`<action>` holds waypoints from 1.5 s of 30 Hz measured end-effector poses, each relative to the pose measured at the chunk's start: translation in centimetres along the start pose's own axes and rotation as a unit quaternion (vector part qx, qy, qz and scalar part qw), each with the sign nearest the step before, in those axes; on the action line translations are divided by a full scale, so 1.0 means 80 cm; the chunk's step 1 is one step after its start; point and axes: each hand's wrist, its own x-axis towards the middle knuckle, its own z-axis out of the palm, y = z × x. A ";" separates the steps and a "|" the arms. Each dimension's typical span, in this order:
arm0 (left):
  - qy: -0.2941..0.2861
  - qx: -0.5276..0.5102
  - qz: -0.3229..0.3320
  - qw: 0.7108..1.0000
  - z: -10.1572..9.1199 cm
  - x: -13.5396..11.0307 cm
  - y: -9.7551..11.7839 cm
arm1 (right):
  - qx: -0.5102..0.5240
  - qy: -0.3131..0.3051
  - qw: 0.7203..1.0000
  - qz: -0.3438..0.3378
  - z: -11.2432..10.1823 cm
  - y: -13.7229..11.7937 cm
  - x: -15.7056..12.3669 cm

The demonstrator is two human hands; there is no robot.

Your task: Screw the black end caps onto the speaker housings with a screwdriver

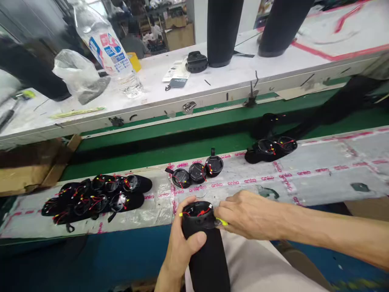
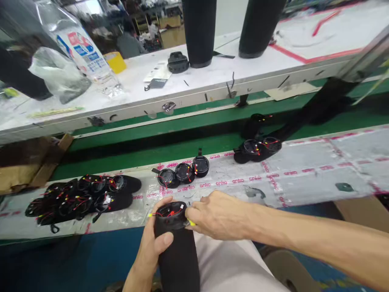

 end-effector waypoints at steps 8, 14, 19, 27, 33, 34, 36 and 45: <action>0.056 -0.008 -0.010 0.998 0.002 -0.009 -0.003 | 0.042 0.026 0.996 0.076 -0.035 -0.010 -0.005; 0.089 0.089 0.009 0.992 0.017 -0.013 0.023 | -0.031 0.001 0.999 0.035 -0.033 -0.017 0.003; 0.099 0.141 0.004 0.985 0.025 -0.015 0.034 | -0.058 -0.012 0.998 0.019 -0.031 -0.018 0.002; 0.124 0.194 0.002 0.973 0.033 -0.019 0.043 | -0.105 -0.017 0.994 0.024 -0.030 -0.022 -0.007; 0.137 0.196 0.000 0.971 0.035 -0.018 0.037 | -0.116 -0.016 0.992 0.041 -0.032 -0.025 -0.008; 0.137 0.196 -0.003 0.971 0.036 -0.018 0.037 | -0.117 -0.016 0.992 0.039 -0.032 -0.025 -0.008; 0.142 0.201 -0.006 0.969 0.037 -0.018 0.037 | -0.120 -0.020 0.992 0.037 -0.031 -0.025 -0.008; 0.138 0.222 -0.006 0.965 0.043 -0.016 0.039 | -0.121 -0.037 0.991 0.031 -0.024 -0.017 -0.017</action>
